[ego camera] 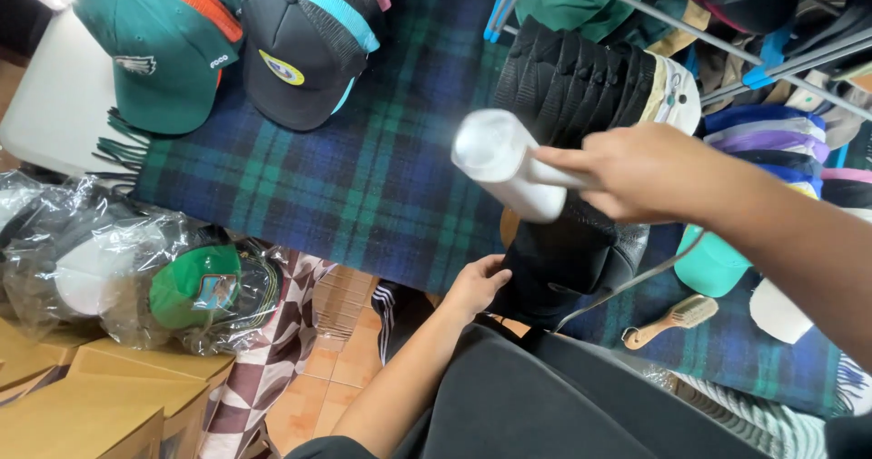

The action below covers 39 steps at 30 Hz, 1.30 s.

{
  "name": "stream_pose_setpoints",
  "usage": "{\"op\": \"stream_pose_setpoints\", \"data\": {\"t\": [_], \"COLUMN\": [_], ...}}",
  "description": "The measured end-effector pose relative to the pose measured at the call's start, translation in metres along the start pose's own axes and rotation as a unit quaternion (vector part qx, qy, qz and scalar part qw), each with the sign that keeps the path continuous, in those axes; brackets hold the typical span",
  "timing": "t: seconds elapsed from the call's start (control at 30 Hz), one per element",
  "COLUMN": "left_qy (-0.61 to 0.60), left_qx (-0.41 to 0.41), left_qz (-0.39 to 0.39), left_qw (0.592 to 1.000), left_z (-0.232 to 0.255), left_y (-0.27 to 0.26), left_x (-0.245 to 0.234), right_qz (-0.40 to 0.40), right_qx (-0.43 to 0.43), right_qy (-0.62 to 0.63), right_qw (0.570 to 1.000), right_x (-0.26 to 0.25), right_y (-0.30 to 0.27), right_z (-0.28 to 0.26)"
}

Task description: The person cleans a hat using a brush and a handheld blower before placing it inside a cardboard box.

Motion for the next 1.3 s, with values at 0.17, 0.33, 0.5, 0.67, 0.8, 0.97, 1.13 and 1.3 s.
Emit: {"op": "stream_pose_setpoints", "data": {"t": [0.17,0.33,0.5,0.67,0.8,0.97,1.13,1.3], "left_qy": [0.014,0.019,0.025,0.025,-0.045,0.009,0.040,0.101], "left_qx": [-0.002,-0.008,0.012,0.014,0.014,-0.018,-0.018,-0.001], "left_qz": [0.000,0.020,0.016,0.020,-0.019,-0.002,-0.015,-0.012], "left_qw": [1.000,1.000,0.999,0.999,0.999,1.000,0.999,0.995], "left_z": [0.002,0.004,-0.012,-0.001,-0.034,-0.027,-0.014,-0.006], "left_y": [0.004,0.007,0.026,0.015,0.048,0.043,0.036,0.040], "left_x": [0.000,0.003,0.006,0.010,0.016,0.017,0.024,0.023], "right_qz": [0.022,0.331,0.327,0.229,0.304,0.428,0.503,0.112], "right_qx": [0.088,-0.008,0.216,0.330,0.379,0.321,0.293,0.317], "right_qy": [-0.030,0.077,0.176,0.464,0.466,0.478,0.459,0.681], "right_qw": [0.995,0.941,0.903,0.789,0.739,0.696,0.671,0.650], "right_x": [0.048,0.089,0.160,0.208,0.243,0.285,0.300,0.299], "right_y": [-0.046,-0.095,-0.123,-0.153,-0.174,-0.194,-0.208,-0.185], "right_z": [0.048,0.040,0.079,0.094,0.089,0.059,0.030,0.017]}}
Point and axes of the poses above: each hand's wrist, its own y-axis towards the middle knuckle, its own x-axis out of the palm, z = x × y, the point moved 10 cm from there along y, towards the middle knuckle
